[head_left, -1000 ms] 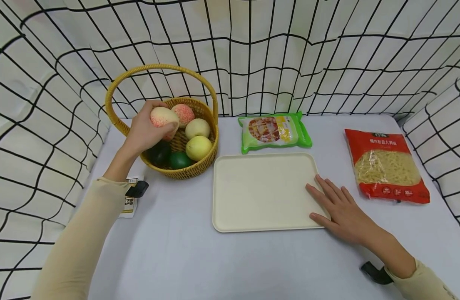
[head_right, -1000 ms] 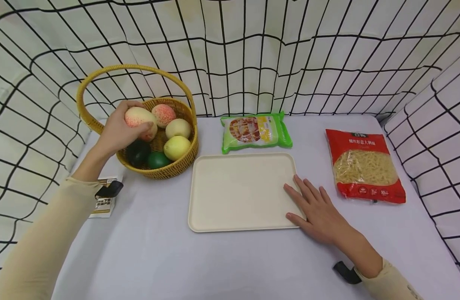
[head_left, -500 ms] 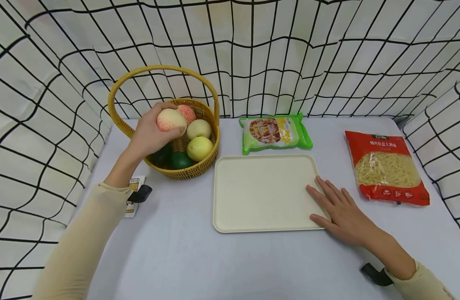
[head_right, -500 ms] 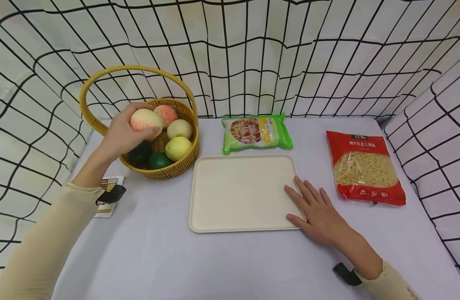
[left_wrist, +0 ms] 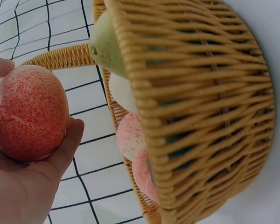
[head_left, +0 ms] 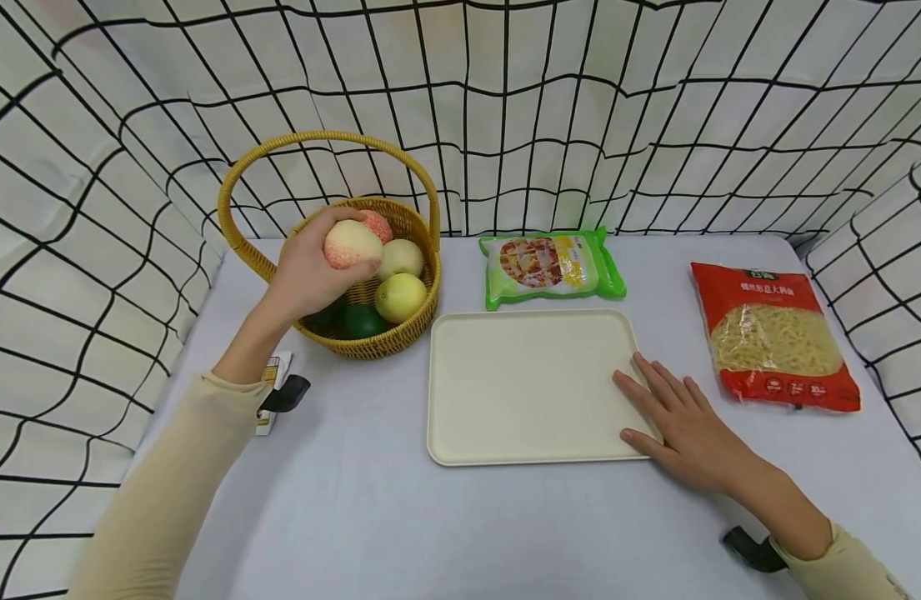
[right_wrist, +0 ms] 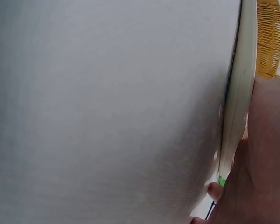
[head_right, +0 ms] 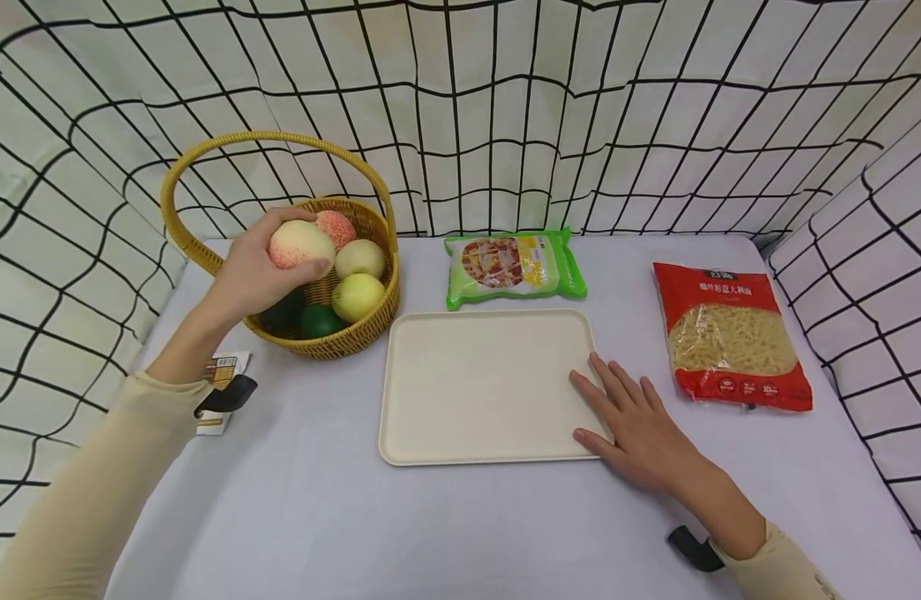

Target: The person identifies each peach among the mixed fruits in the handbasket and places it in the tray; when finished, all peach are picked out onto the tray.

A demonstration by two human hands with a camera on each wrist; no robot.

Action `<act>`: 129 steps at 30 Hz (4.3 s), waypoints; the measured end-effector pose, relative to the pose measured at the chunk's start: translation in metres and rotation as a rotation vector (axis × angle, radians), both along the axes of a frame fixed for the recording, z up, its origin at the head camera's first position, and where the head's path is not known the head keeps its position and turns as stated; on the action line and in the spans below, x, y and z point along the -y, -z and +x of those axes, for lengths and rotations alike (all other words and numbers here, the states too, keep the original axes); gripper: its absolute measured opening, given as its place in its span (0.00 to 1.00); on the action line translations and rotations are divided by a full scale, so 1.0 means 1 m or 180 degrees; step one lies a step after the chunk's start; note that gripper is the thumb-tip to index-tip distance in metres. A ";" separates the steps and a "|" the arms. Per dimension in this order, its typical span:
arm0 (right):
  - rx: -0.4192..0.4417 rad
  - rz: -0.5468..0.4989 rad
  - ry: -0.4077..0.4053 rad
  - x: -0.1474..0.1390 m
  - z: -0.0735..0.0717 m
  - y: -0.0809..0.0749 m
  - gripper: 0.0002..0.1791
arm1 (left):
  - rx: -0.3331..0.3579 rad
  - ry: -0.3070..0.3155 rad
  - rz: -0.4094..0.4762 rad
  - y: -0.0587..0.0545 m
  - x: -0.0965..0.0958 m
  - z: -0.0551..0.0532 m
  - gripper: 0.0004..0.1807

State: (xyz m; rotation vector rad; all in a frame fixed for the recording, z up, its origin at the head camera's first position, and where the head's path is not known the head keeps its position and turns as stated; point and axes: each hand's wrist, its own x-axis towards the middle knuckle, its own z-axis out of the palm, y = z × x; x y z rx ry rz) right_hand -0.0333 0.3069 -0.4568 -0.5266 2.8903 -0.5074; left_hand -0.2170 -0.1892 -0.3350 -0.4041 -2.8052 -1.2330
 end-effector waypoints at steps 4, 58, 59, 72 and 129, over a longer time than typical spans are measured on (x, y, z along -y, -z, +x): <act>0.0039 0.0007 0.0020 0.000 0.000 0.002 0.47 | 0.0010 0.0043 0.0066 -0.001 -0.006 0.005 0.33; 0.0116 -0.0027 0.0022 -0.001 -0.002 0.003 0.48 | 0.0023 0.1099 0.0485 0.040 -0.091 0.073 0.34; 0.0113 -0.0029 0.0022 -0.001 -0.001 0.003 0.48 | 0.0031 0.1114 0.0482 0.042 -0.092 0.074 0.34; 0.0103 -0.0009 0.0028 -0.001 -0.001 0.003 0.47 | 0.0042 0.1267 0.0396 0.058 -0.105 0.086 0.35; 0.0110 -0.0002 0.0013 -0.001 -0.001 0.003 0.48 | 0.0312 0.1823 -0.0152 0.096 -0.120 0.110 0.37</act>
